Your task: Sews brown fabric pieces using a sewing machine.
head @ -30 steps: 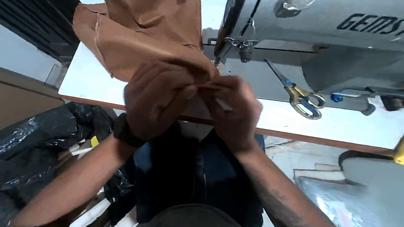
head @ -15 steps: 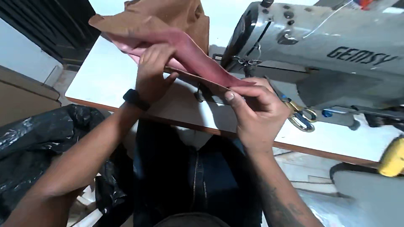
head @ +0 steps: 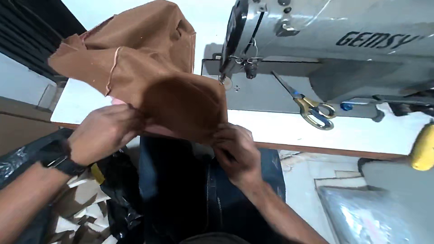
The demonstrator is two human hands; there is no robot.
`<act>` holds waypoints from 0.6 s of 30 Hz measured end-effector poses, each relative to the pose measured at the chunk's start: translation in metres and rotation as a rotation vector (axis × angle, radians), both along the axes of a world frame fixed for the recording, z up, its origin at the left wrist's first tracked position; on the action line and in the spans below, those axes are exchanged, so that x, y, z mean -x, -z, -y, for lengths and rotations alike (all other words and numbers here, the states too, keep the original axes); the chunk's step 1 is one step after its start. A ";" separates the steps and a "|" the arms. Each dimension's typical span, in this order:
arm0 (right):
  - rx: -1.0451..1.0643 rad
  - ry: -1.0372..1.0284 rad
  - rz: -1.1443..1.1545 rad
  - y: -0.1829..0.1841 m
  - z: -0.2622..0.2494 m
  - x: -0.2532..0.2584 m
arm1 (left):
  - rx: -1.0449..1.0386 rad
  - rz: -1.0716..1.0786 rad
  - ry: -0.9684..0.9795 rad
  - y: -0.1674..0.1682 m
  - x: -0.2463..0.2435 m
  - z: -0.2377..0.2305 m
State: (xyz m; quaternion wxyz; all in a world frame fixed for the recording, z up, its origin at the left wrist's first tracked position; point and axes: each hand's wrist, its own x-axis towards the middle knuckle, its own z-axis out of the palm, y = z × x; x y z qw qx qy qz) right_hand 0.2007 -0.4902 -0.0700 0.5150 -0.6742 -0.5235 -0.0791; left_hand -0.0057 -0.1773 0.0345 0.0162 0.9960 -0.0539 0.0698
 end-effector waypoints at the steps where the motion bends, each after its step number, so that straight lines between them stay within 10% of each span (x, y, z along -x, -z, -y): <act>1: 0.003 0.009 -0.010 0.002 0.002 0.002 | -0.014 -0.093 -0.011 -0.006 0.002 0.005; 7: -0.009 0.010 -0.064 -0.003 -0.008 0.010 | 0.368 0.343 -0.225 -0.062 -0.085 0.066; 18: 0.022 0.134 -0.054 -0.006 -0.017 0.017 | 0.211 -0.379 -0.059 -0.023 -0.254 -0.009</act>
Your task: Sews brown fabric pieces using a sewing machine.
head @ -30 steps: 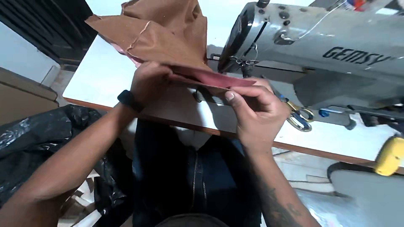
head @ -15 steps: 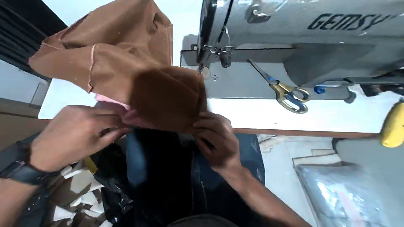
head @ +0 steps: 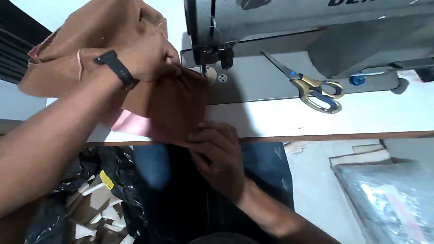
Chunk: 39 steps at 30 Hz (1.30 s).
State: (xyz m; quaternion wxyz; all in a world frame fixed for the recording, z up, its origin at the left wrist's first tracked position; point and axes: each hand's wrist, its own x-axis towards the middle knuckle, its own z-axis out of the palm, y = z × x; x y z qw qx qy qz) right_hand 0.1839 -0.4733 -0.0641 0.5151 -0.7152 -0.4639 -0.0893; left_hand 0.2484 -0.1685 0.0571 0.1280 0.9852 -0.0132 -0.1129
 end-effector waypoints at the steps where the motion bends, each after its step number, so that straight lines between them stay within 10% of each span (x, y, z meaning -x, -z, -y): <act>1: 0.005 -0.002 -0.016 0.002 -0.002 0.002 | 0.015 -0.016 -0.043 -0.002 -0.006 0.000; 9: 0.044 -0.003 -0.142 0.003 0.007 0.005 | -0.206 0.318 0.077 -0.034 0.054 0.060; 14: 0.156 0.047 -0.090 -0.006 0.020 -0.001 | 0.071 0.222 0.435 0.022 0.105 0.092; 39: 0.219 -0.057 -0.019 -0.008 0.034 -0.017 | 0.305 0.456 0.399 0.058 0.141 0.083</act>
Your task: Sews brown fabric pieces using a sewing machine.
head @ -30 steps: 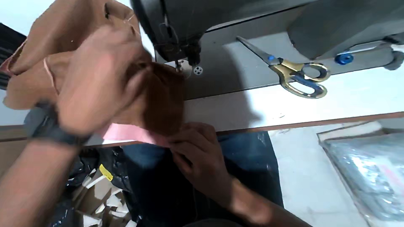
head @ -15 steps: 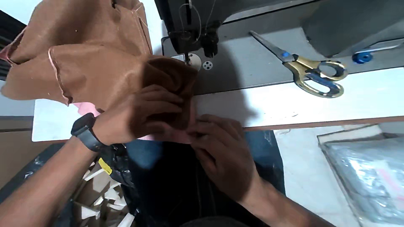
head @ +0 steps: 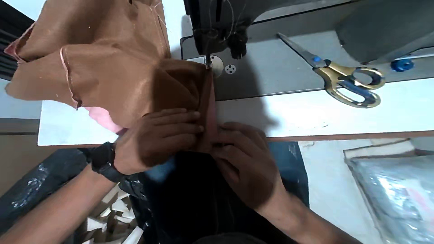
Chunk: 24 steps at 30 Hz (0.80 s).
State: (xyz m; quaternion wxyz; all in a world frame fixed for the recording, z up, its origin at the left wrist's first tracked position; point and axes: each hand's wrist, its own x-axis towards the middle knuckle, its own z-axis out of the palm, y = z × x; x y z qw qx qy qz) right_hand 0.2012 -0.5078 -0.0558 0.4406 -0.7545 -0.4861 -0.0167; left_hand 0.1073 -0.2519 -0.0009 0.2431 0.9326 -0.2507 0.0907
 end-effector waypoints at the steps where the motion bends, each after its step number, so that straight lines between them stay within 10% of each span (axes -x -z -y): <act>1: -0.008 0.003 0.000 0.002 0.000 0.000 | 0.042 0.009 -0.023 0.005 0.003 0.001; 24: -0.066 -0.073 -0.006 0.009 0.000 -0.007 | 0.093 0.089 -0.175 0.025 0.020 0.015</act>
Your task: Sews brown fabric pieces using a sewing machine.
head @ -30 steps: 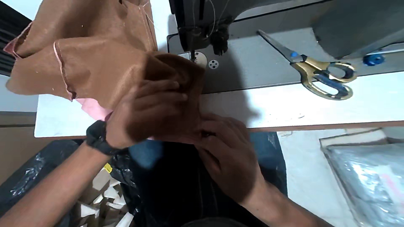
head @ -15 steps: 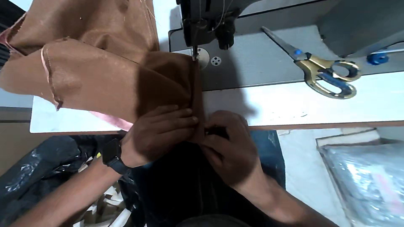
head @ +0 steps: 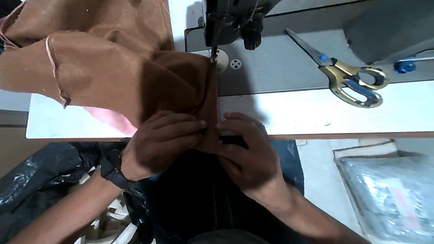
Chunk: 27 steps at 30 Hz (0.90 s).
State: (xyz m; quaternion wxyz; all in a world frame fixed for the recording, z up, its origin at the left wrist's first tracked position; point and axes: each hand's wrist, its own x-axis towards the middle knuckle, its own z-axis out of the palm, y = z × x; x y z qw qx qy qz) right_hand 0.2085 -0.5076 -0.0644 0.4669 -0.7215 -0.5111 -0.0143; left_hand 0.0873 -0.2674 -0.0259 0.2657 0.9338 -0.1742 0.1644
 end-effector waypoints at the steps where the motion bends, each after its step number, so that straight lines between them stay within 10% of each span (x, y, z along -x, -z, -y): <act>1: -0.003 -0.001 0.001 0.000 -0.001 0.000 | -0.003 0.002 -0.006 0.001 0.000 0.001; 27: 0.179 0.003 0.114 -0.009 0.001 0.002 | -0.099 -0.043 -0.038 0.008 0.001 0.011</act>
